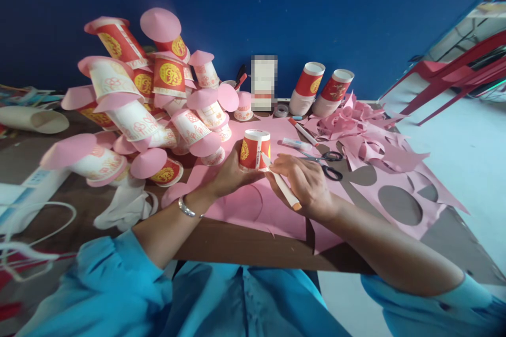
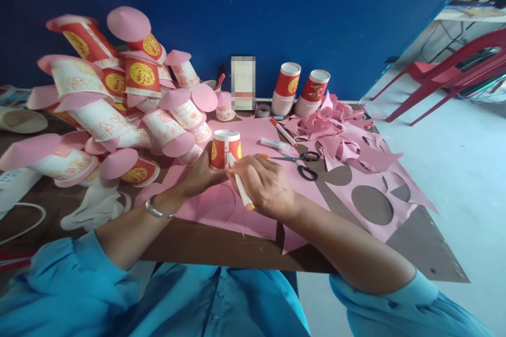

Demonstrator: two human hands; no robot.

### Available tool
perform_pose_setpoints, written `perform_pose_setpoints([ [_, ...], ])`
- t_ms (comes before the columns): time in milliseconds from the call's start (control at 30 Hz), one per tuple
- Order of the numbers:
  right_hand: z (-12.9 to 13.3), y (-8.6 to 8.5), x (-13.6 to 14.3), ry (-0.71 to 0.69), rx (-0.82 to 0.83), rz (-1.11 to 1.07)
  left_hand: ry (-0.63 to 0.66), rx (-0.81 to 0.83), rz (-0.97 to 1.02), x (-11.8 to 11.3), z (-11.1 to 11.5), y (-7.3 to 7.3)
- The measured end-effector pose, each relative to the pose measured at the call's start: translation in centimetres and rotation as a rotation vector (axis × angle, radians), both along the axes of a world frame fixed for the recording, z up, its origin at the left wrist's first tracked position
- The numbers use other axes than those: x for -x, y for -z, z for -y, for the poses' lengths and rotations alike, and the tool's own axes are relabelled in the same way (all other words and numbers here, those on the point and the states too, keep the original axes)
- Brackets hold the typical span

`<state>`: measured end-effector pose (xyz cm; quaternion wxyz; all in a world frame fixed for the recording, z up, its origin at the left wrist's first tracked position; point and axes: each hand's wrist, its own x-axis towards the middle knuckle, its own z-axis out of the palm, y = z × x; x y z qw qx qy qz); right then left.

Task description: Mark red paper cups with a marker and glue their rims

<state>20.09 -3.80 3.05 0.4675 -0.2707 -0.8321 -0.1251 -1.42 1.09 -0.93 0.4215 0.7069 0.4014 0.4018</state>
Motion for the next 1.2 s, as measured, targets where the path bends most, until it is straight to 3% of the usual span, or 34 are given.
perform_pose_setpoints([
  [133, 0.2, 0.1, 0.0, -0.002, 0.030, 0.022, 0.020, 0.132, 0.062, 0.0, 0.0, -0.1],
  [567, 0.4, 0.4, -0.2, -0.037, 0.086, 0.032, -0.002, 0.094, 0.051, 0.0, -0.2, 0.0],
  [733, 0.0, -0.1, -0.5, -0.009, -0.041, -0.047, 0.031, 0.116, 0.102, 0.2, -0.3, -0.3],
  [900, -0.1, -0.4, -0.6, 0.019, -0.014, -0.065, 0.000, 0.128, 0.088, 0.2, -0.6, -0.3],
  [1200, -0.1, 0.7, -0.5, -0.042, 0.005, -0.011, -0.004, 0.183, 0.140, 0.1, -0.3, -0.7],
])
